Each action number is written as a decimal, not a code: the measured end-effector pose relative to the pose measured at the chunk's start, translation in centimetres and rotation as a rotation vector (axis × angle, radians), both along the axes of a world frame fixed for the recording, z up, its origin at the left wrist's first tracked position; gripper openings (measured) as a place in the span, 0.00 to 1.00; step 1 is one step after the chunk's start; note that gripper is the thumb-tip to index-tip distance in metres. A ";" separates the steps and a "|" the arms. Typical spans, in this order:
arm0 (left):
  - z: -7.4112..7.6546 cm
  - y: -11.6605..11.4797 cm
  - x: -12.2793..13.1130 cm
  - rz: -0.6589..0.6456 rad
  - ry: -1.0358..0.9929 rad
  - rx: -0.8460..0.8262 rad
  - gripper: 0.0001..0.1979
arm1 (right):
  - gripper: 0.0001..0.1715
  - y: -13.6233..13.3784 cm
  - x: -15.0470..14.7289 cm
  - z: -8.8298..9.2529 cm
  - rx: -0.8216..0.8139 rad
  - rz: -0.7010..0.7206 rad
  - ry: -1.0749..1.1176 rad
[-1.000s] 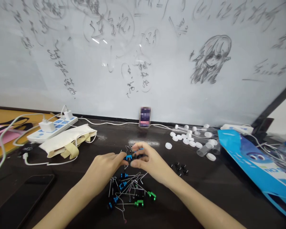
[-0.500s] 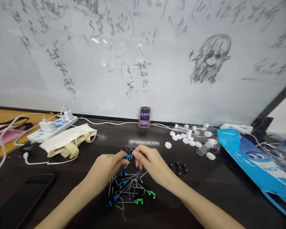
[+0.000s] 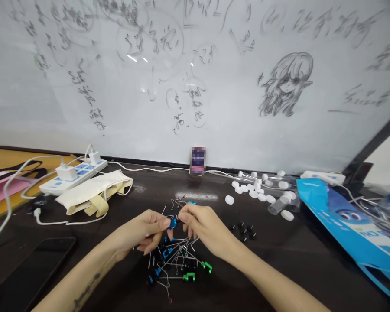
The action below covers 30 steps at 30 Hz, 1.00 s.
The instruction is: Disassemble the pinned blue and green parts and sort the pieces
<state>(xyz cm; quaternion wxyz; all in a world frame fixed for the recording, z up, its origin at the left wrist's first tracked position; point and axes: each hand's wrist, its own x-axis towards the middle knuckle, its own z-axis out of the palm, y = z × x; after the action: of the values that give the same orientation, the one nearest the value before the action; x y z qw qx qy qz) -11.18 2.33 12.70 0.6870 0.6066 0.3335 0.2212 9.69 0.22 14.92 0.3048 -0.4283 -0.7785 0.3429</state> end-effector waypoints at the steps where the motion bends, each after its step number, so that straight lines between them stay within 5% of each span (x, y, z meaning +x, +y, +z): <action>1: 0.0 0.0 0.1 -0.008 0.002 0.007 0.20 | 0.14 -0.1 0.0 0.0 0.025 -0.005 -0.034; 5: -0.4 0.3 -0.2 -0.020 -0.069 -0.090 0.19 | 0.04 -0.6 -0.3 0.4 0.220 -0.006 -0.060; 10: -0.8 0.9 -0.9 -0.112 -0.206 -0.225 0.18 | 0.10 -0.9 -0.3 1.0 0.432 0.165 -0.062; 15: -0.5 0.4 -0.6 -0.066 -0.143 -0.107 0.19 | 0.16 -0.6 -0.1 0.8 0.119 0.099 0.028; 17: -0.3 0.0 -0.3 -0.034 -0.083 -0.047 0.20 | 0.12 -0.5 -0.1 0.4 -0.011 0.063 0.027; 20: -0.2 -0.2 -0.1 -0.034 -0.037 -0.028 0.20 | 0.20 -0.5 0.0 0.4 -0.025 0.086 -0.046; 25: -0.8 0.4 -0.3 -0.081 -0.145 -0.126 0.19 | 0.06 -0.9 -0.2 1.1 0.346 0.087 -0.165; 30: -1.0 0.7 -0.3 -0.110 -0.273 -0.256 0.17 | 0.17 -0.4 0.1 0.1 0.779 0.155 -0.447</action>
<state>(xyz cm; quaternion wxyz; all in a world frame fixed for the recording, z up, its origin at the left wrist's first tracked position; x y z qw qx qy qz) -11.44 2.98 11.70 0.8084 0.4960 0.2291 0.2191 9.74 -0.20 14.99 0.2412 -0.2856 -0.9259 -0.0547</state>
